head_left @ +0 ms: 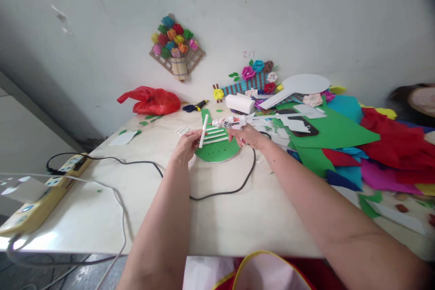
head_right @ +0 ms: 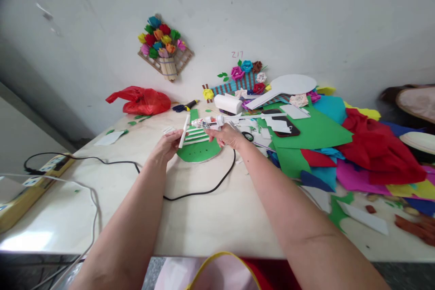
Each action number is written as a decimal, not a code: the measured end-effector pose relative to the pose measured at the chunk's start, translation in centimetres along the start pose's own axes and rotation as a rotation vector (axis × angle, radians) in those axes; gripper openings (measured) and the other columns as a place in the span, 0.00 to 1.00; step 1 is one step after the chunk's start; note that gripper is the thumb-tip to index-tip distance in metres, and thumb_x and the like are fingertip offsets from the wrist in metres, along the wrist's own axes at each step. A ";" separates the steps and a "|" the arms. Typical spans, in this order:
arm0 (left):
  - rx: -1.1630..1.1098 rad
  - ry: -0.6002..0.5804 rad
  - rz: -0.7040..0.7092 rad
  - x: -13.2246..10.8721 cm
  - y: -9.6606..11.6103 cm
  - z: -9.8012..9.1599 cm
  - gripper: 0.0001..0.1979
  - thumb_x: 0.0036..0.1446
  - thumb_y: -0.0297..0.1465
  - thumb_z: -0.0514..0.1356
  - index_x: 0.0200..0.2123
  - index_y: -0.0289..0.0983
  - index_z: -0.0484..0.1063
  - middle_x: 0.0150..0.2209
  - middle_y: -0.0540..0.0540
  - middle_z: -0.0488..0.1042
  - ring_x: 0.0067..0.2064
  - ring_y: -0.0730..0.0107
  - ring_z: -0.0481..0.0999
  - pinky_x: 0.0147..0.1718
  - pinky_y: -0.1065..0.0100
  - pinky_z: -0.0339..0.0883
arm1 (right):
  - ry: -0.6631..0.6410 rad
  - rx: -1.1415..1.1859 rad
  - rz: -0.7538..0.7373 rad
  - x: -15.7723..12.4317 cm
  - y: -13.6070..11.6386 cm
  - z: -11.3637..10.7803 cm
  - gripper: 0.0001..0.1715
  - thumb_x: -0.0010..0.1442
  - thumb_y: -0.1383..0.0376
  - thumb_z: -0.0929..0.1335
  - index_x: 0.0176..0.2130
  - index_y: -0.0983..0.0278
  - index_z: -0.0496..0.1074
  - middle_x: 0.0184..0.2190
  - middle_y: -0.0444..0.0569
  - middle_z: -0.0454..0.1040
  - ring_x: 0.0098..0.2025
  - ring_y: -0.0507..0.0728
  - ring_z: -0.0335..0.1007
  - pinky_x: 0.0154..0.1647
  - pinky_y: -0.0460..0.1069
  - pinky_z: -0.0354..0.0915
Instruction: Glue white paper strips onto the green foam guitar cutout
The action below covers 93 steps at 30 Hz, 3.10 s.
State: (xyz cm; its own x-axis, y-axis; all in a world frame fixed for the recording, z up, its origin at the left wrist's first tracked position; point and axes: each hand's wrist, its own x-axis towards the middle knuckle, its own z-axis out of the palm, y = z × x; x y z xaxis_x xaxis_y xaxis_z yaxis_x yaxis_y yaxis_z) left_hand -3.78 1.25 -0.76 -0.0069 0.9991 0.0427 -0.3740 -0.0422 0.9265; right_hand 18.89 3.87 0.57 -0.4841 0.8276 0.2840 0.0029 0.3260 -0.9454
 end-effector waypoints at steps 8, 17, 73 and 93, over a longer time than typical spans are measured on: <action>0.100 0.021 0.074 0.0 0.1 0.2 0.12 0.35 0.32 0.69 0.25 0.30 0.76 0.21 0.48 0.72 0.20 0.82 0.62 0.14 0.78 0.47 | -0.019 -0.022 0.015 -0.1 -0.4 0.2 0.20 0.47 0.52 0.70 0.23 0.67 0.69 0.20 0.45 0.73 0.09 0.45 0.53 0.10 0.44 0.53; 0.074 0.019 0.040 0.1 0.0 0.0 0.12 0.35 0.32 0.68 0.26 0.31 0.75 0.23 0.47 0.74 0.19 0.82 0.62 0.14 0.77 0.46 | -0.006 -0.044 0.023 0.0 -0.3 0.1 0.20 0.47 0.52 0.70 0.23 0.67 0.68 0.18 0.44 0.70 0.10 0.45 0.54 0.09 0.43 0.51; 0.047 -0.038 -0.046 -0.2 0.2 0.1 0.09 0.38 0.28 0.66 0.25 0.28 0.75 0.19 0.47 0.73 0.15 0.85 0.58 0.11 0.79 0.42 | 0.167 -0.022 0.047 0.2 0.2 -0.5 0.21 0.47 0.51 0.70 0.24 0.65 0.62 0.14 0.37 0.60 0.11 0.45 0.51 0.10 0.44 0.54; -0.055 0.008 -0.044 -0.3 0.3 0.3 0.04 0.40 0.24 0.63 0.24 0.29 0.76 0.21 0.47 0.74 0.21 0.78 0.68 0.18 0.78 0.59 | 0.030 -0.103 0.071 0.0 0.2 0.0 0.23 0.46 0.49 0.70 0.24 0.65 0.63 0.15 0.38 0.61 0.11 0.45 0.54 0.09 0.43 0.51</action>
State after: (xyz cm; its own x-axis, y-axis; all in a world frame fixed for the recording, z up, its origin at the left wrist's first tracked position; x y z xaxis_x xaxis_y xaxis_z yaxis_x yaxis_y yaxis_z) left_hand -3.64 0.90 -0.42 0.0029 1.0000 -0.0009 -0.4245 0.0020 0.9054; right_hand 18.85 3.96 0.34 -0.4531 0.8631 0.2233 0.1271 0.3104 -0.9421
